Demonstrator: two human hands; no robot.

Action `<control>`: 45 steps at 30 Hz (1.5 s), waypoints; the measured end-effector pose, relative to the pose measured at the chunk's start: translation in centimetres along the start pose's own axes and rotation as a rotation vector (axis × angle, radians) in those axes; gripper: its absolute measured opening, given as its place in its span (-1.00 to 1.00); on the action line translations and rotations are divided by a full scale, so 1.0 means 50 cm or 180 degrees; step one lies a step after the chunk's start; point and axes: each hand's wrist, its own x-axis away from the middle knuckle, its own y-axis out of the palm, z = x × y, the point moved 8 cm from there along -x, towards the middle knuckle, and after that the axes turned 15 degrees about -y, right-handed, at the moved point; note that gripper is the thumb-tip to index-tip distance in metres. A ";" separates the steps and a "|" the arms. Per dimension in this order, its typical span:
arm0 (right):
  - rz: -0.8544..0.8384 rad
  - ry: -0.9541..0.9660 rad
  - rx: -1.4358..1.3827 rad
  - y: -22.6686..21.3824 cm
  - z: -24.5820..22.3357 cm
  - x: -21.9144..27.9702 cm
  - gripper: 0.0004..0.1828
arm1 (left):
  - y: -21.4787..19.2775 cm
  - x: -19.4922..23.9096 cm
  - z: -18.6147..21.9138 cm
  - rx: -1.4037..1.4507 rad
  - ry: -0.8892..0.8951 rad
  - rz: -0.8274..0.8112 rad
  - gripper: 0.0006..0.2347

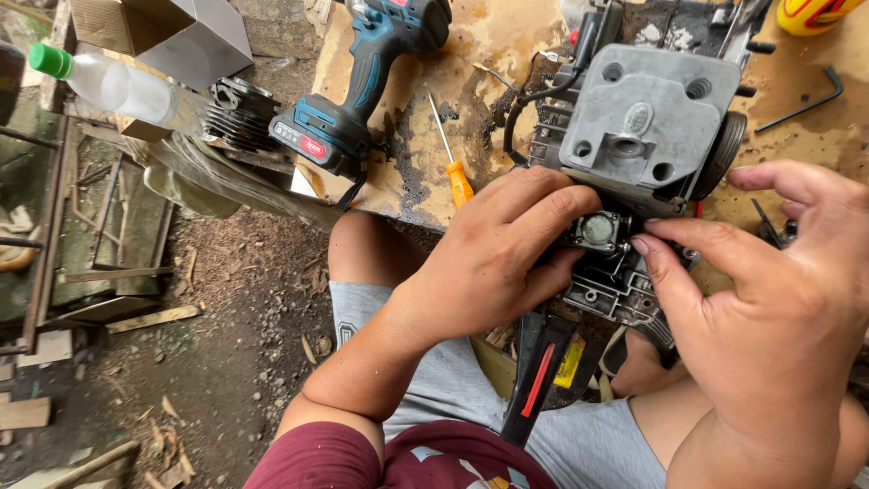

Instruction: The person is repairing a small engine, likely from a chainsaw, by adjusting and tightening components within the carburetor area. They use their hands to manipulate small parts and occasionally use a screwdriver to secure them.

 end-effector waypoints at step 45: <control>-0.0160 -0.0066 0.0118 -0.018 -0.022 -0.053 -0.84 | 0.006 0.001 0.023 -0.0157 -0.0052 -0.0049 -0.65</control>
